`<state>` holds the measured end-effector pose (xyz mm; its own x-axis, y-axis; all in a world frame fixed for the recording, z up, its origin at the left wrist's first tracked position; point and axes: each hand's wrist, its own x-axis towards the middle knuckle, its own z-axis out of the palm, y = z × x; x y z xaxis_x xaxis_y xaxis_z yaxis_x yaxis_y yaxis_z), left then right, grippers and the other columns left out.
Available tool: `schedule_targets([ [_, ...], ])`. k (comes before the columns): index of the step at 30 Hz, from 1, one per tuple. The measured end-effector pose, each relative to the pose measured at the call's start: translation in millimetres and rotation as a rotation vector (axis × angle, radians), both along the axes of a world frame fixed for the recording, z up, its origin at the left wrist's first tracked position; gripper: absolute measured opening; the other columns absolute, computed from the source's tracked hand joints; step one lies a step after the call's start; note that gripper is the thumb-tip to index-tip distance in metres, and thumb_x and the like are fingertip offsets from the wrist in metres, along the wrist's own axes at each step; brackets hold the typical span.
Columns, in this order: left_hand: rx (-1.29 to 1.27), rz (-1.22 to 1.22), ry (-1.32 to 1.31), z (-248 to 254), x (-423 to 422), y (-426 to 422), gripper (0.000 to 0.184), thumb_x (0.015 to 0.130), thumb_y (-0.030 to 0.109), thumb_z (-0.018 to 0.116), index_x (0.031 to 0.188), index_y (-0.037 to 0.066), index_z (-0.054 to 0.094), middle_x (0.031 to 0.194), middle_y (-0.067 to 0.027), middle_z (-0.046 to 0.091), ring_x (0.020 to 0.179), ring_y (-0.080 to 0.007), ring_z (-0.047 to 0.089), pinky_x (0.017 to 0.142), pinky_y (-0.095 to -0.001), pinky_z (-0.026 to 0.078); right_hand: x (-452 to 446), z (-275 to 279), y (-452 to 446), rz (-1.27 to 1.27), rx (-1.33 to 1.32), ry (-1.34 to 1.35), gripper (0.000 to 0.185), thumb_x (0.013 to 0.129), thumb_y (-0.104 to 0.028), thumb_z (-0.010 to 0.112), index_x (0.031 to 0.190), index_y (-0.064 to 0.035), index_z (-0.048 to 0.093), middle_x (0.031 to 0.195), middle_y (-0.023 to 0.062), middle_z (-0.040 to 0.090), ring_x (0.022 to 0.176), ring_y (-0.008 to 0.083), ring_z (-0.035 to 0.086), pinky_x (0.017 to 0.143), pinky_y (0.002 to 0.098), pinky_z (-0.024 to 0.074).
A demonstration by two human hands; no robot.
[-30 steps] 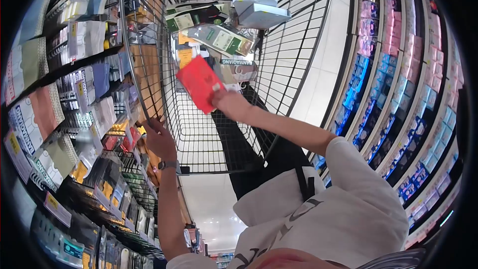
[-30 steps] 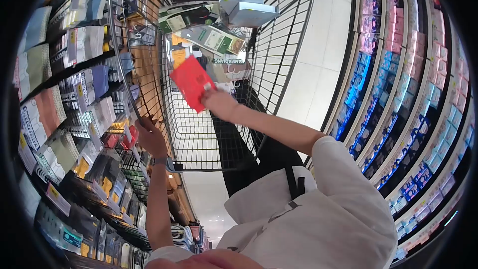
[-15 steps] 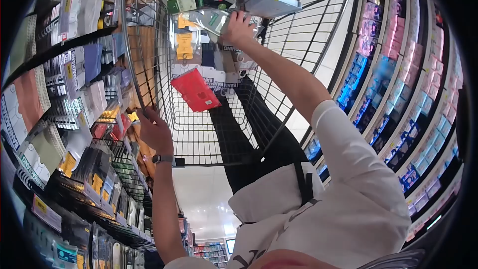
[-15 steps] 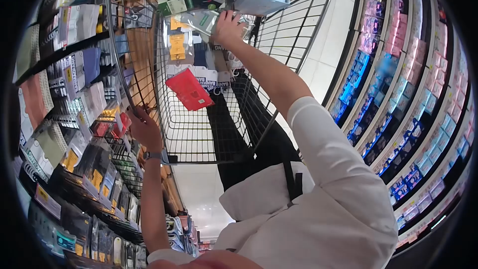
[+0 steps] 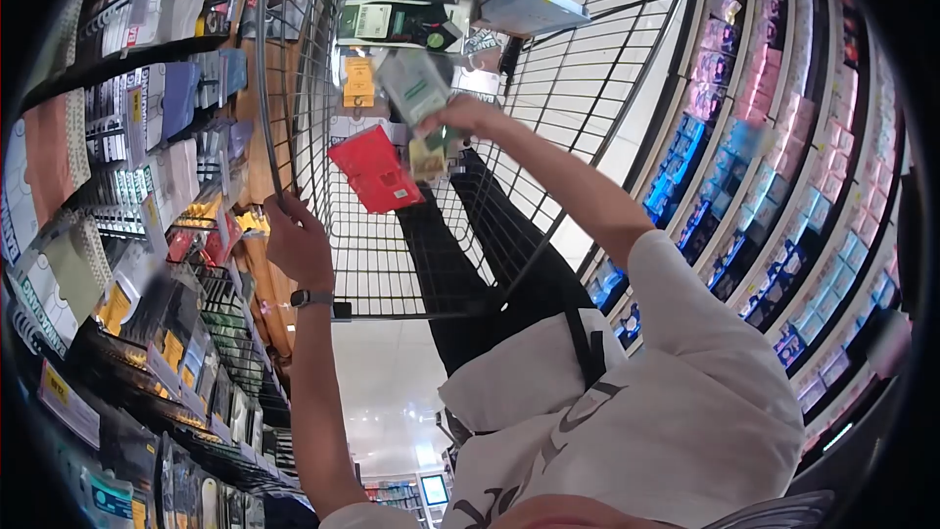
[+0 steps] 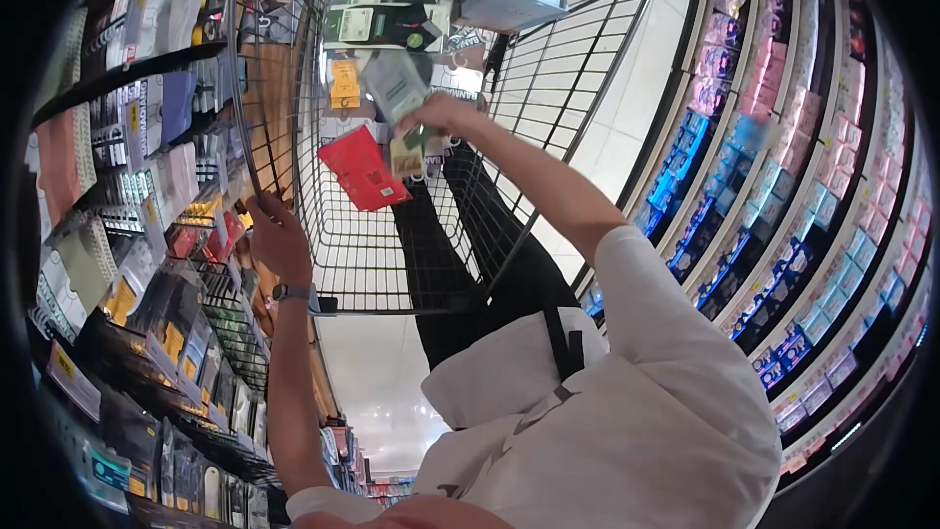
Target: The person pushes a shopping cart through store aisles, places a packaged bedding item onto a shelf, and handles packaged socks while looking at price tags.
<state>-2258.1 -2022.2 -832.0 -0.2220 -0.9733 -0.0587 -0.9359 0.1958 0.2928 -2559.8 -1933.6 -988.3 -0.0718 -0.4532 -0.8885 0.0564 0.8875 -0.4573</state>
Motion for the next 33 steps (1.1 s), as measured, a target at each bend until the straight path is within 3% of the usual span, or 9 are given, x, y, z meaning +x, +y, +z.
schedule_targets([
  [3,-0.022,-0.023,0.063,-12.0,7.9,-2.0,0.023,0.108,0.028,0.047,0.108,0.006,0.055,0.078,-0.0092,0.074,0.067,-0.0282,0.073,0.054,-0.0391,0.055,52.8,60.9,33.7,0.078,-0.298,-0.103,0.050,0.068,-0.031,0.086,0.106,-0.0002,0.076,0.089,0.0127,0.074,0.076,0.0216,0.070,0.062,0.0296,0.0541],
  [4,-0.019,-0.022,0.064,-11.5,8.0,-2.1,0.023,0.108,0.028,0.046,0.107,0.007,0.055,0.078,-0.0086,0.074,0.067,-0.0279,0.073,0.055,-0.0391,0.055,58.9,91.6,33.2,0.210,-0.165,-0.176,0.059,0.070,-0.029,0.085,0.115,0.0049,0.070,0.113,0.0180,0.072,0.102,0.0264,0.069,0.090,0.0342,0.0538],
  [6,-0.015,-0.019,0.067,-9.7,7.2,-2.9,0.023,0.109,0.028,0.046,0.106,0.007,0.054,0.078,-0.0073,0.075,0.068,-0.0275,0.073,0.055,-0.0392,0.055,63.5,149.3,29.3,0.293,-0.312,0.057,0.059,0.071,-0.034,0.085,0.111,0.0080,0.071,0.115,0.0222,0.068,0.098,0.0325,0.068,0.094,0.0372,0.0527],
  [15,-0.025,0.011,0.079,-9.8,6.8,-0.4,0.017,0.106,0.023,0.050,0.101,0.008,0.056,0.079,-0.0078,0.074,0.066,-0.0294,0.071,0.053,-0.0415,0.053,-79.9,-4.6,-104.8,0.816,-0.472,0.961,0.068,0.073,-0.063,0.073,0.117,-0.0120,0.077,0.156,0.0225,0.039,0.145,0.0414,0.030,0.118,0.0576,0.0223],
  [18,-0.005,0.024,0.025,-6.7,6.4,0.1,0.019,0.106,0.025,0.050,0.100,0.009,0.057,0.077,-0.0090,0.072,0.064,-0.0311,0.070,0.052,-0.0428,0.053,-89.2,-28.4,-128.2,0.836,-0.213,0.896,0.074,0.065,-0.061,0.080,0.122,-0.0137,0.074,0.160,0.0141,0.035,0.147,0.0406,0.028,0.114,0.0563,0.0351],
  [23,0.040,0.062,0.012,1.1,3.9,0.7,0.018,0.104,0.025,0.050,0.098,0.009,0.055,0.068,-0.0099,0.068,0.061,-0.0345,0.067,0.052,-0.0457,0.049,-59.2,-31.9,-105.7,0.857,-0.159,0.752,0.066,0.065,-0.063,0.081,0.102,-0.0087,0.077,0.117,0.0155,0.070,0.115,0.0303,0.064,0.098,0.0542,0.0497],
  [24,0.033,0.051,0.017,1.4,4.4,-0.3,0.018,0.103,0.025,0.050,0.099,0.009,0.055,0.069,-0.0102,0.068,0.061,-0.0348,0.067,0.053,-0.0463,0.050,-54.8,-57.9,-79.5,0.698,-0.303,0.643,0.064,0.067,-0.065,0.080,0.092,-0.0063,0.077,0.091,0.0155,0.074,0.087,0.0295,0.072,0.084,0.0441,0.0568],
  [27,0.038,0.029,0.023,-10.2,15.4,0.9,0.015,0.101,0.024,0.051,0.102,0.009,0.054,0.077,-0.0130,0.069,0.066,-0.0376,0.068,0.055,-0.0495,0.051,-3.1,-69.3,-11.9,0.488,-0.213,0.369,0.058,0.075,-0.055,0.082,0.106,-0.0066,0.078,0.095,0.0140,0.077,0.091,0.0260,0.074,0.081,0.0364,0.0585],
  [33,-0.041,-0.027,-0.111,-17.2,18.8,-2.9,0.021,0.102,0.028,0.048,0.110,0.009,0.052,0.088,-0.0153,0.069,0.072,-0.0397,0.069,0.058,-0.0513,0.055,80.7,187.6,91.3,-0.481,-0.137,0.056,0.044,0.086,-0.023,0.081,0.120,0.0031,0.069,0.104,0.0106,0.075,0.089,0.0186,0.072,0.081,0.0321,0.0562],
])
